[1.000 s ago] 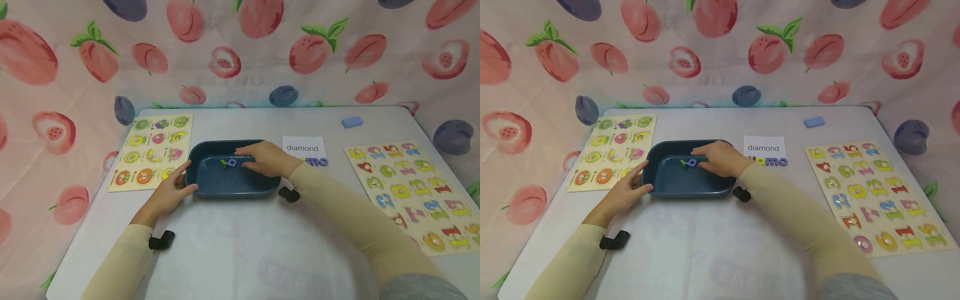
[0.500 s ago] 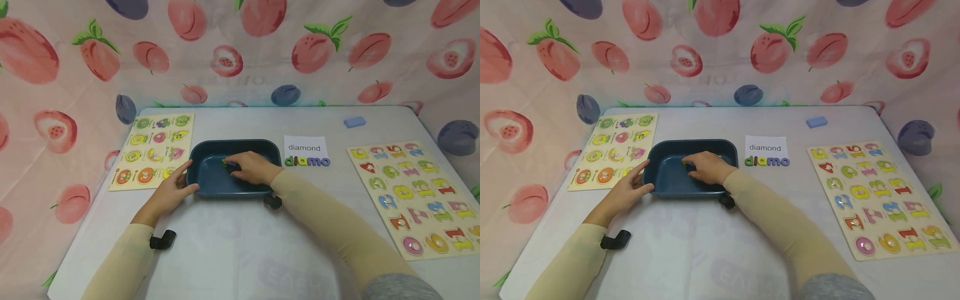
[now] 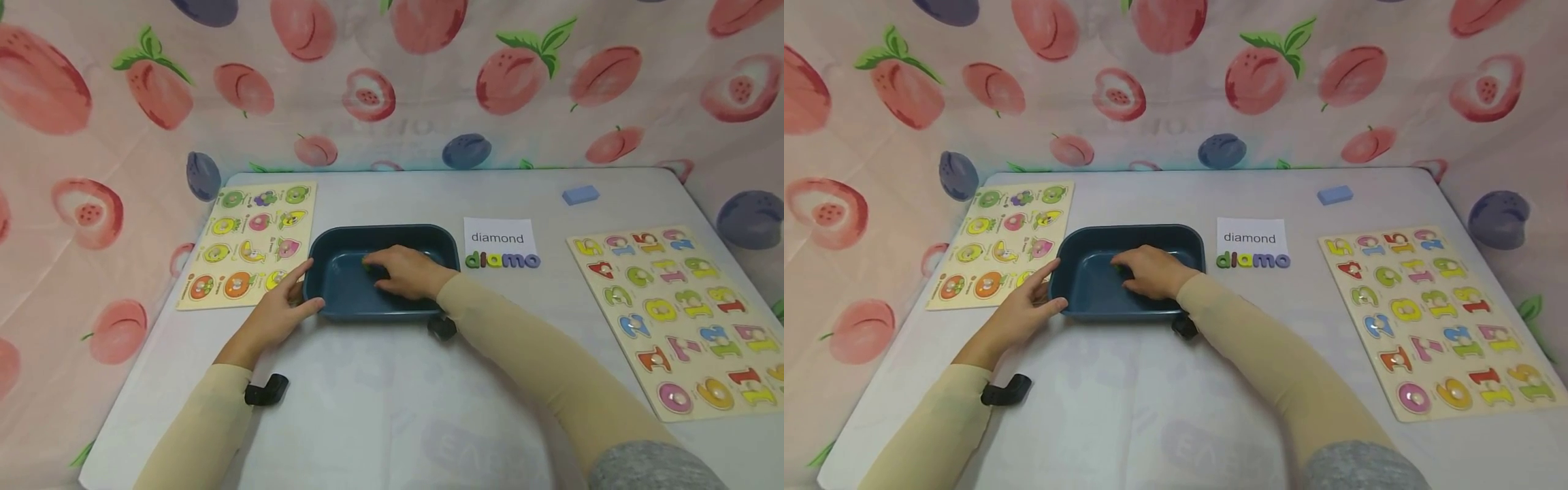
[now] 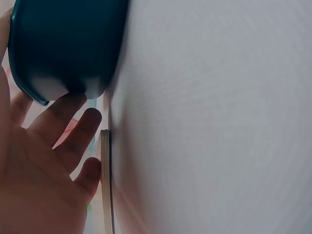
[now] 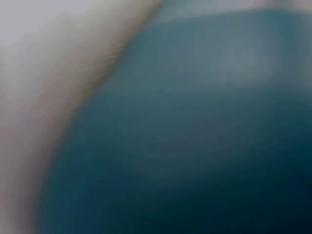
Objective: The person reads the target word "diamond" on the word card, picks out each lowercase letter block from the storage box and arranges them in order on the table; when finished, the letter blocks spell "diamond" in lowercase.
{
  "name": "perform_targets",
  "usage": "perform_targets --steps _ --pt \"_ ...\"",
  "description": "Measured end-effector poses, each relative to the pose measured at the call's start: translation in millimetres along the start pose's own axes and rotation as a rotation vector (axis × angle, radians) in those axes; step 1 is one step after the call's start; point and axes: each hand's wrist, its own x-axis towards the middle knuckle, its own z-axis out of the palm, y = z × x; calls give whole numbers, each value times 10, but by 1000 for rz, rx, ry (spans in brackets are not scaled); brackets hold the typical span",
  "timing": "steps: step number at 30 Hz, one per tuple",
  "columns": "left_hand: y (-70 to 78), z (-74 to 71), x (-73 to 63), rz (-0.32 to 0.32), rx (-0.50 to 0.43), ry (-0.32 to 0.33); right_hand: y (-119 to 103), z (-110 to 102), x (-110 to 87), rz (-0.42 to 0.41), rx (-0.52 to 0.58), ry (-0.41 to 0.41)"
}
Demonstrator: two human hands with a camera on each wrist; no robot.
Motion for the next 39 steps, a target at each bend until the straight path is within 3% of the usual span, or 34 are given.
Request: perform_targets --steps 8,23,39 --pt "6 6 4 3 9 3 29 12 -3 11 -4 31" --pt "13 8 0 6 18 8 9 52 -2 37 -29 -16" --pt "13 19 3 8 25 9 0 62 -11 -4 -9 -21"
